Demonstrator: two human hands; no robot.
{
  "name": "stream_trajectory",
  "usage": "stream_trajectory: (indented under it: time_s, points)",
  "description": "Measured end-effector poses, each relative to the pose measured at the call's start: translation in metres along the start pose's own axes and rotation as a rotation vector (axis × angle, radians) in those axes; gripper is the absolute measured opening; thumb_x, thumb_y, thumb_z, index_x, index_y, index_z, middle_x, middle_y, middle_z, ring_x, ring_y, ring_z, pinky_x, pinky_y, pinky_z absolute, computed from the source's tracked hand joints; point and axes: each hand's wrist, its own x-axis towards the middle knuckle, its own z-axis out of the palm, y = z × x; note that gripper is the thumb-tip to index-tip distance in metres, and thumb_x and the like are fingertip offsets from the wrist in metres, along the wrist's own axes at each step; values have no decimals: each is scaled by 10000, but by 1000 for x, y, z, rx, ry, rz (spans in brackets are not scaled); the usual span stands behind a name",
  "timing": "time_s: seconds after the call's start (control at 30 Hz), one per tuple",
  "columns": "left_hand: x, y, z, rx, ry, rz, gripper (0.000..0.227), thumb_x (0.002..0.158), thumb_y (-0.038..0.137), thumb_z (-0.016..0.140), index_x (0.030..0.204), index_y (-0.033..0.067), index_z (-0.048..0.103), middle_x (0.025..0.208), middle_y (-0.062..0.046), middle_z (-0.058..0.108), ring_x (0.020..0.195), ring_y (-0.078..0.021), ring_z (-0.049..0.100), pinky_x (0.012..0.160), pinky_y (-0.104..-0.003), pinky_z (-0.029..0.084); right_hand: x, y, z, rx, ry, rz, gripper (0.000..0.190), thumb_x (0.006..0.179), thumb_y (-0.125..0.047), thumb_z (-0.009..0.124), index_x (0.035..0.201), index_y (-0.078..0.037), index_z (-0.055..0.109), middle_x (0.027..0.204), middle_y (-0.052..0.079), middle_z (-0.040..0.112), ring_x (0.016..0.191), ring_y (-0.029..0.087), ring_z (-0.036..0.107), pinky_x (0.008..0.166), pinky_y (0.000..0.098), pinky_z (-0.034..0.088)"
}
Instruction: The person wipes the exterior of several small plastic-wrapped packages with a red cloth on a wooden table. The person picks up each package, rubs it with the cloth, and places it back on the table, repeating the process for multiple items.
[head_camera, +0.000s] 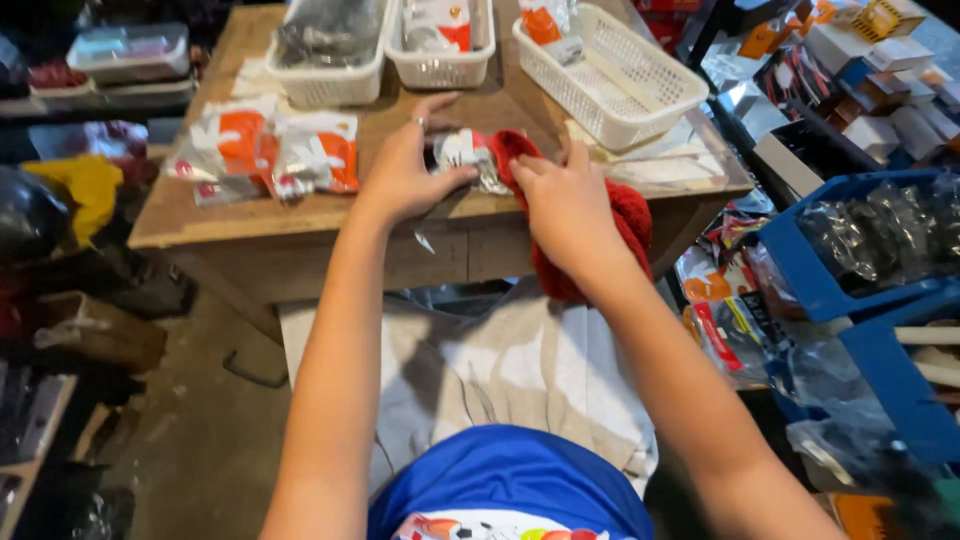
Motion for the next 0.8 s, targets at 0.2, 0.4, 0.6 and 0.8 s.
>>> stream_trajectory:
  time_s: [0.2, 0.4, 0.6, 0.8]
  points:
    - [-3, 7, -7, 5, -39, 44, 781, 757, 59, 832, 1442, 157, 470, 1215, -154, 740, 1127, -272, 718, 929, -365, 549, 36, 26, 44, -101, -56, -74, 127, 905, -194, 612, 949, -119, 704, 991, 59, 766, 840, 385, 581, 826, 461, 477]
    - [-2, 1, -4, 9, -32, 107, 725, 759, 81, 836, 1398, 97, 494, 1245, -176, 730, 1169, -290, 714, 953, -368, 549, 54, 41, 68, -77, -58, -116, 205, 894, -214, 655, 1039, -107, 752, 1118, 36, 759, 870, 351, 636, 923, 463, 425]
    - [6, -3, -5, 143, -62, -30, 812, 751, 282, 886, 1442, 170, 475, 1223, -150, 741, 1201, -413, 650, 1045, -562, 477, 42, 36, 65, -139, -123, 21, 413, 908, -142, 584, 1270, -263, 741, 1206, 49, 666, 1176, 342, 597, 839, 492, 526]
    - [4, -11, -3, 130, -81, -61, 785, 764, 314, 867, 1443, 190, 492, 1241, -104, 741, 1222, -382, 643, 1067, -542, 470, 5, 4, 29, -103, -135, 145, 347, 932, -148, 615, 1253, -208, 734, 1136, 126, 513, 1071, 427, 586, 681, 456, 623]
